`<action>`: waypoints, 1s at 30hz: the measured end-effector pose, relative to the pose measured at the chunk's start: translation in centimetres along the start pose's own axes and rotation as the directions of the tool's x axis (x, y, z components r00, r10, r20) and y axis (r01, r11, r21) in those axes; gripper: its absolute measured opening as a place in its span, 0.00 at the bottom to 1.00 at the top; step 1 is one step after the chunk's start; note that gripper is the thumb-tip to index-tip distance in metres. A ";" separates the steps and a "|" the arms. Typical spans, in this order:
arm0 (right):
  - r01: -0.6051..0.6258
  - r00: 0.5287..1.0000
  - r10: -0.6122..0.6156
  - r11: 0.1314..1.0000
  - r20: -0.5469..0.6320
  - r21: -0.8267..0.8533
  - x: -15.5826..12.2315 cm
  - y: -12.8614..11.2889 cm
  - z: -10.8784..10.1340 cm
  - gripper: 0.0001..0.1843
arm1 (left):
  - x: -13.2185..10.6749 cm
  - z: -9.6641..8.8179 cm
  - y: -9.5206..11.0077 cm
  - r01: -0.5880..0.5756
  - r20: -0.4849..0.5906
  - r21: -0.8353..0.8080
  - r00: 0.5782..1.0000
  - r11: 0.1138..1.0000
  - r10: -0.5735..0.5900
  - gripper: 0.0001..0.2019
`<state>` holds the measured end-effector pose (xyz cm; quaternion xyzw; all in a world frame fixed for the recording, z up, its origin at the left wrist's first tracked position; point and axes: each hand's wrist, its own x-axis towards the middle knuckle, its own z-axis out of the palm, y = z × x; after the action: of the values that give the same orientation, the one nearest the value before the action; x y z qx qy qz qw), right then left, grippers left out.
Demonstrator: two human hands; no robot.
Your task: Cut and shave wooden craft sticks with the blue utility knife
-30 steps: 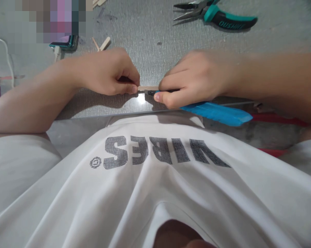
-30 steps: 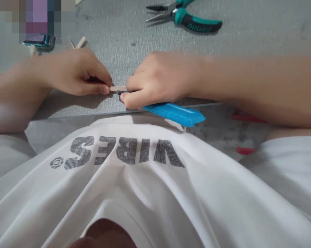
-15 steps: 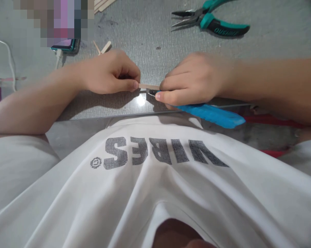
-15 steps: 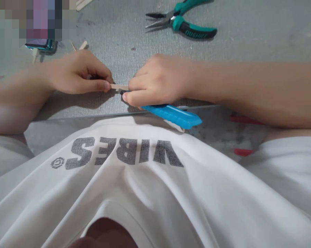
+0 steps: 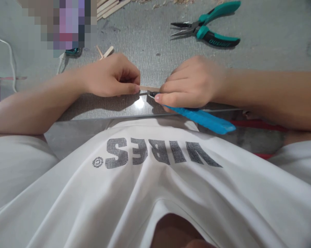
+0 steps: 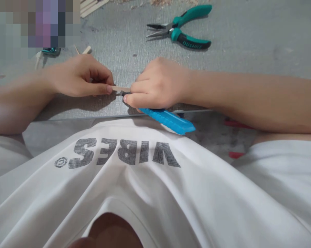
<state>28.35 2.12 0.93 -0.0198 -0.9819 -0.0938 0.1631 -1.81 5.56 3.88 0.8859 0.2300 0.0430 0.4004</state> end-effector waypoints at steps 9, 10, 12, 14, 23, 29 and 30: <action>0.137 0.968 -0.176 0.968 -0.176 -0.211 0.7 0.0 -0.1 0.24 | 0.1 0.2 -0.4 0.002 -0.031 -0.060 0.999 0.998 -0.004 0.12; 0.136 0.974 -0.170 0.968 -0.151 -0.211 0.6 0.1 0.0 0.25 | 0.0 0.3 -0.3 -0.010 -0.049 -0.061 0.999 0.998 0.007 0.13; 0.137 0.981 -0.161 0.969 -0.107 -0.205 0.3 0.1 0.2 0.27 | 0.0 0.6 -0.2 -0.034 -0.091 -0.064 0.995 0.997 0.029 0.14; 0.136 0.981 -0.159 0.971 -0.109 -0.195 0.2 0.1 0.3 0.27 | -0.1 1.0 -0.1 -0.051 -0.146 -0.081 0.988 0.995 0.039 0.16; 0.105 0.982 -0.119 0.989 -0.144 -0.101 -0.1 -0.1 0.4 0.30 | 0.5 2.7 0.6 0.012 -0.350 -0.120 0.935 0.993 -0.054 0.21; 0.077 0.986 -0.067 0.995 -0.156 0.060 0.2 0.0 0.3 0.26 | 0.5 3.9 2.6 0.045 -0.337 -0.278 0.931 0.959 -0.141 0.30; 0.078 0.984 -0.063 0.993 -0.169 0.085 0.3 0.0 0.2 0.25 | 0.4 4.1 2.8 0.048 -0.311 -0.342 0.937 0.938 -0.161 0.32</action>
<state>28.03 2.19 0.86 0.0304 -0.9682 -0.0560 0.2419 0.72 1.28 3.11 0.7725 0.3316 0.2089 0.4997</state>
